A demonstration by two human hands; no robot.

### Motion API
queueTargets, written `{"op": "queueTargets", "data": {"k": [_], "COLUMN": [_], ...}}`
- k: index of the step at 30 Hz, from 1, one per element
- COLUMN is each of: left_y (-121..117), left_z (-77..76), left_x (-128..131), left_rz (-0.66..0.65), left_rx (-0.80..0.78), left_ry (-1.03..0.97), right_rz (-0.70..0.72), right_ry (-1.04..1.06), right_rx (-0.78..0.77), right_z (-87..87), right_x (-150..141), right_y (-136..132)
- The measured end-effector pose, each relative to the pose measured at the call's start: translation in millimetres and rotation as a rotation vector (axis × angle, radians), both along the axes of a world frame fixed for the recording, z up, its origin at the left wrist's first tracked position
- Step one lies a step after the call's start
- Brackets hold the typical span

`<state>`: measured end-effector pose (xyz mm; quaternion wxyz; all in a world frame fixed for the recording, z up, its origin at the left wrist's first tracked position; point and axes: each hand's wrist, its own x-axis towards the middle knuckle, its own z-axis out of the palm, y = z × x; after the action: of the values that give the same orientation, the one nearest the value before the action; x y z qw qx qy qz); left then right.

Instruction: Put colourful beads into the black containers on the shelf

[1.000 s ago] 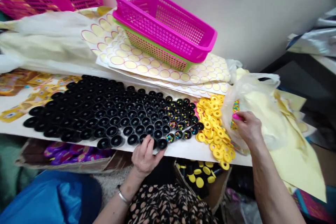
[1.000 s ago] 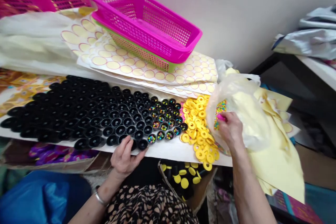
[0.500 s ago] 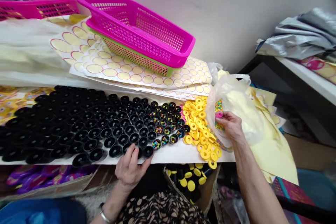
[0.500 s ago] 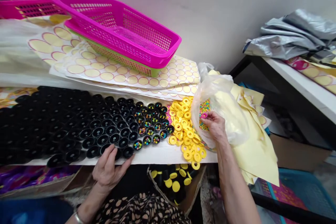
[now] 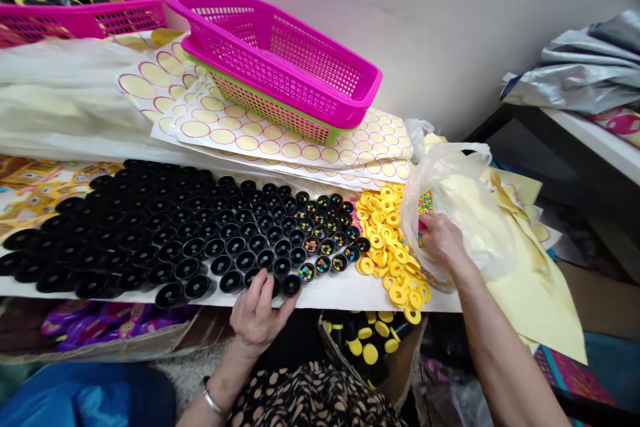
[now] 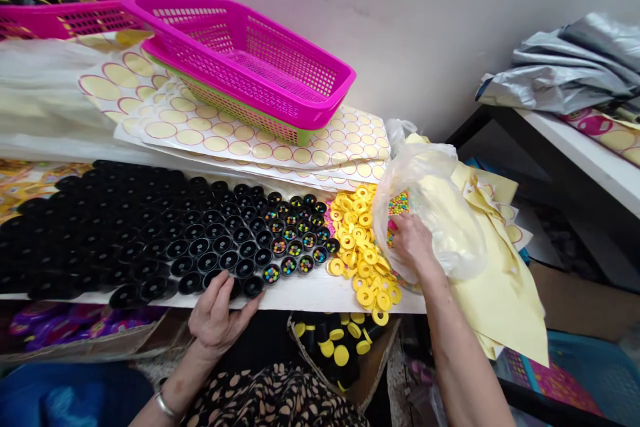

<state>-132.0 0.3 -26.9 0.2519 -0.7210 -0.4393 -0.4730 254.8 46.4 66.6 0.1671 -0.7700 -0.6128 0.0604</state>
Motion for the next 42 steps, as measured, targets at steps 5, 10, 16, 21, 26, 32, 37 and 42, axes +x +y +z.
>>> {"op": "queueTargets", "data": {"k": [5,10,16,21,26,32,37,42], "left_y": [-2,-2,3,-7,-12,-13,-13,-14], "left_z": [-1.7,-2.9,-4.0,0.5,-2.7,-3.9,-5.2,-6.8], "left_x": [0,-2,-1,0,0,-1,-1,0], "left_rz": [0.001,-0.022,-0.009,-0.005,-0.004,-0.008,-0.007,0.024], "left_rx": [-0.03,-0.013,0.021,-0.053,-0.104,-0.1,-0.097,-0.11], "left_ry": [-0.015,-0.009,-0.018,-0.038,-0.046,-0.049,-0.047,-0.049], "right_rz": [0.088,-0.112,-0.103,0.074,0.388,0.736,0.828,0.888], "right_ry": [-0.021,0.568,0.847,0.92,0.763,0.171,-0.317,-0.5], "right_rx": [-0.059,0.204,0.441,0.333,0.117,0.034,-0.078,-0.061], "right_z": [2.4,-8.9,11.0,24.6,17.0,19.6,31.7,39.1], "right_x": [-9,6,-19,-79,-147,-197,-214,-229], "right_y": [12,-3,-34,-37,-13,20,29,33]}}
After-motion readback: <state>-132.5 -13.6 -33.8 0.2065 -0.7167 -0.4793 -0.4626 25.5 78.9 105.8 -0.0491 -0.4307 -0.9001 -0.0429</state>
